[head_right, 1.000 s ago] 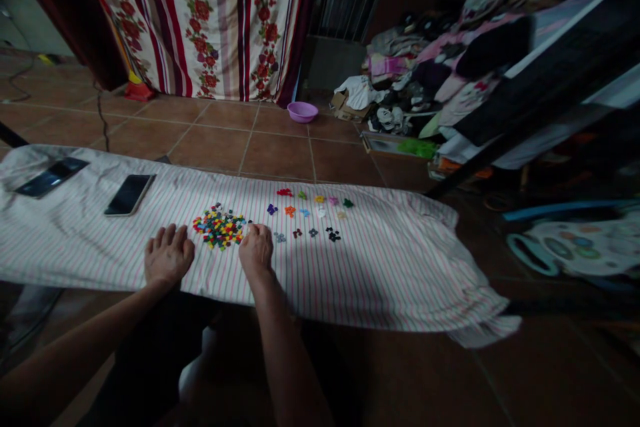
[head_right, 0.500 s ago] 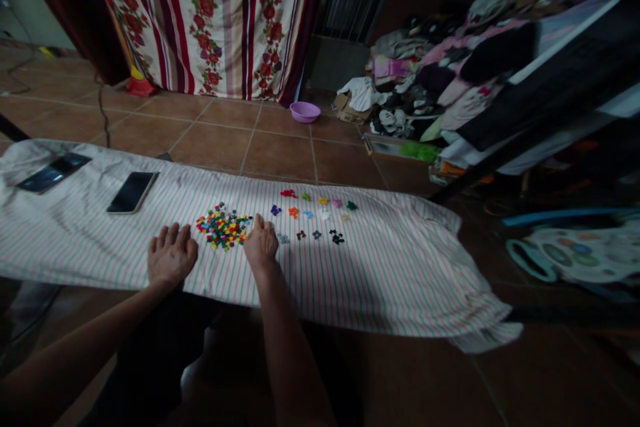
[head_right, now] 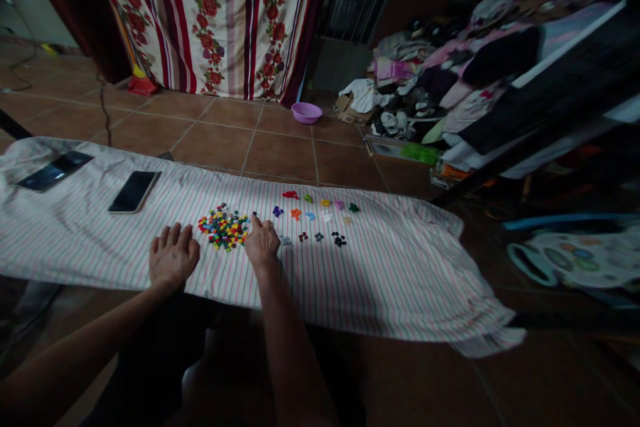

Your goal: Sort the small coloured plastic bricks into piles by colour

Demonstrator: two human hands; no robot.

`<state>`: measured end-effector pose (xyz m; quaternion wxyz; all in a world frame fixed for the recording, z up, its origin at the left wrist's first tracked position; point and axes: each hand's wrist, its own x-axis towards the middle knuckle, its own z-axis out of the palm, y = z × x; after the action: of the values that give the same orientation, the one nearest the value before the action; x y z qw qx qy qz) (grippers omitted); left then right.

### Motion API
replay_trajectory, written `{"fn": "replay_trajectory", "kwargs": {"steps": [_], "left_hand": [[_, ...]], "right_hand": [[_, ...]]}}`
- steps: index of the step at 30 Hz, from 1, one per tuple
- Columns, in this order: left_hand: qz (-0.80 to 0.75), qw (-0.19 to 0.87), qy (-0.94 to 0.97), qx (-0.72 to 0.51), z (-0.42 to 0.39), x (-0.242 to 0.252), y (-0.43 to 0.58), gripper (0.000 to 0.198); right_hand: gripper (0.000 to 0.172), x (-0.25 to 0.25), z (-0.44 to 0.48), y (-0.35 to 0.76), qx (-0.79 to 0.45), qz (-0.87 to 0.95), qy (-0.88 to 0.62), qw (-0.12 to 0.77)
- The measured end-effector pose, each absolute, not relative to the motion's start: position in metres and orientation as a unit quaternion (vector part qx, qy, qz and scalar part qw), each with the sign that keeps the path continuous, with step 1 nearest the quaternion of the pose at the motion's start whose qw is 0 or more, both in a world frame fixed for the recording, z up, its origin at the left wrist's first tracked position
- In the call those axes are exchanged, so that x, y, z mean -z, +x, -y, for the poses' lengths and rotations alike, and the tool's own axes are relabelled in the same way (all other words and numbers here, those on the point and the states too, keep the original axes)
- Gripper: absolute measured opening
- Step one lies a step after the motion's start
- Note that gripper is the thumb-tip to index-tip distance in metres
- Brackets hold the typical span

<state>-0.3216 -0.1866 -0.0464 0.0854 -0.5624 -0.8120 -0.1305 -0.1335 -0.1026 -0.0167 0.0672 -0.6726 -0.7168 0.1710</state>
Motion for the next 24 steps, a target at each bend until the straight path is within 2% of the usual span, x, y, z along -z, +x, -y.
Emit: {"fn": "replay_trajectory", "kwargs": {"steps": [7,24], "left_hand": [[0.810,0.093,-0.563,0.136,0.187,0.049,-0.321,0.052],[0.815,0.071,-0.557,0.141,0.187,0.044,-0.319,0.053]], "right_hand": [[0.057,0.006,0.094,-0.137,-0.197,0.706,-0.680,0.020],[0.058,0.013,0.096,-0.140,-0.163,0.714,-0.680,0.033]]}}
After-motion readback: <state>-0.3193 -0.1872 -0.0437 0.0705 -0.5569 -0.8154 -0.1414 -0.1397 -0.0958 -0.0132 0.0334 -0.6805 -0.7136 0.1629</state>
